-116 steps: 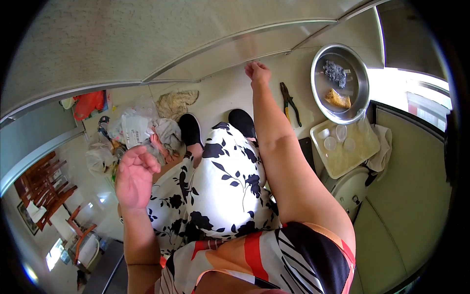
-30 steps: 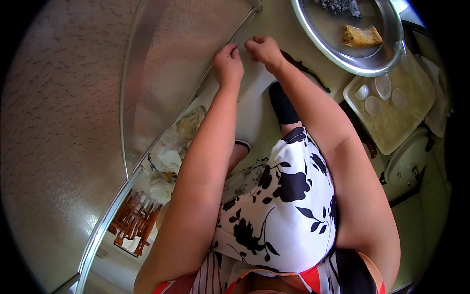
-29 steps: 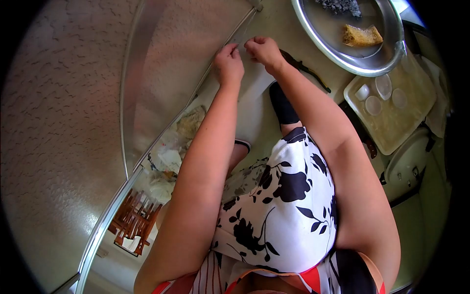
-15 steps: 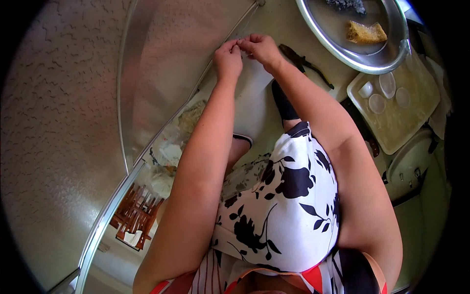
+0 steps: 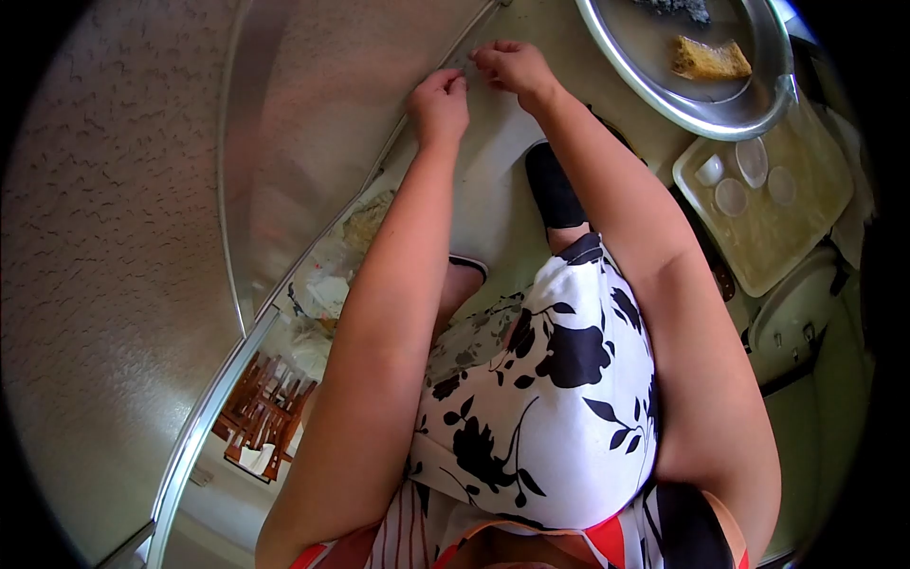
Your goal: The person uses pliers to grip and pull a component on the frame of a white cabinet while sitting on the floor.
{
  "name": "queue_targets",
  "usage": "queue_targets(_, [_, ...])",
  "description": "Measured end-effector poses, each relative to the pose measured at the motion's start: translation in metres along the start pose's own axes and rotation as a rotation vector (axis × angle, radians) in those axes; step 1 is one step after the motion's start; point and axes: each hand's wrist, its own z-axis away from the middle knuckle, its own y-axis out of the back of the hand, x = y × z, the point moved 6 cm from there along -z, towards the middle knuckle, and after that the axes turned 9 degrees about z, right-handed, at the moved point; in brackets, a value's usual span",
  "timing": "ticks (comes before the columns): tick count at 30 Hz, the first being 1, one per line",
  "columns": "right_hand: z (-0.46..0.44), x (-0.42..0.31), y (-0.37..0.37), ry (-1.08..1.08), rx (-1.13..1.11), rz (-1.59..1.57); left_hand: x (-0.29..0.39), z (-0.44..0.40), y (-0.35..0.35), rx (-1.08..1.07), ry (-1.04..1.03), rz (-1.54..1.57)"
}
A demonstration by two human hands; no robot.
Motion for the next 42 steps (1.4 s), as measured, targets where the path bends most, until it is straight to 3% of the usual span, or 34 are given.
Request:
queue_targets(6, [0.014, 0.0, 0.003, -0.05, -0.077, -0.164, -0.003, -0.005, -0.006, 0.061, 0.094, 0.138])
queue_targets(9, [0.015, 0.007, 0.001, -0.104, -0.012, -0.229, -0.004, -0.002, -0.008, 0.092, 0.128, 0.255])
queue_targets(13, [0.024, -0.027, 0.009, 0.385, 0.452, 0.639, -0.003, -0.001, -0.007, 0.128, 0.108, 0.248])
queue_targets(16, [0.049, -0.055, 0.002, 0.665, 0.575, 1.022, -0.005, -0.001, -0.007, 0.143, 0.099, 0.249])
queue_targets(28, [0.032, -0.05, -0.008, 0.617, 0.351, 1.013, -0.004, 0.003, -0.005, 0.187, -0.003, 0.206])
queue_targets(31, [0.039, -0.053, -0.02, 0.662, 0.374, 1.166, -0.001, 0.007, -0.004, 0.178, 0.036, 0.21])
queue_targets(34, [0.048, -0.057, -0.036, 0.839, 0.442, 1.346, 0.0, 0.007, -0.003, 0.2, 0.032, 0.247])
queue_targets(37, [0.045, -0.058, -0.028, 0.677, 0.378, 1.137, 0.005, 0.008, -0.003, 0.162, 0.088, 0.297])
queue_targets(42, [0.023, -0.017, -0.003, 0.374, 0.124, 0.359, 0.005, 0.007, -0.002, 0.042, 0.198, 0.372])
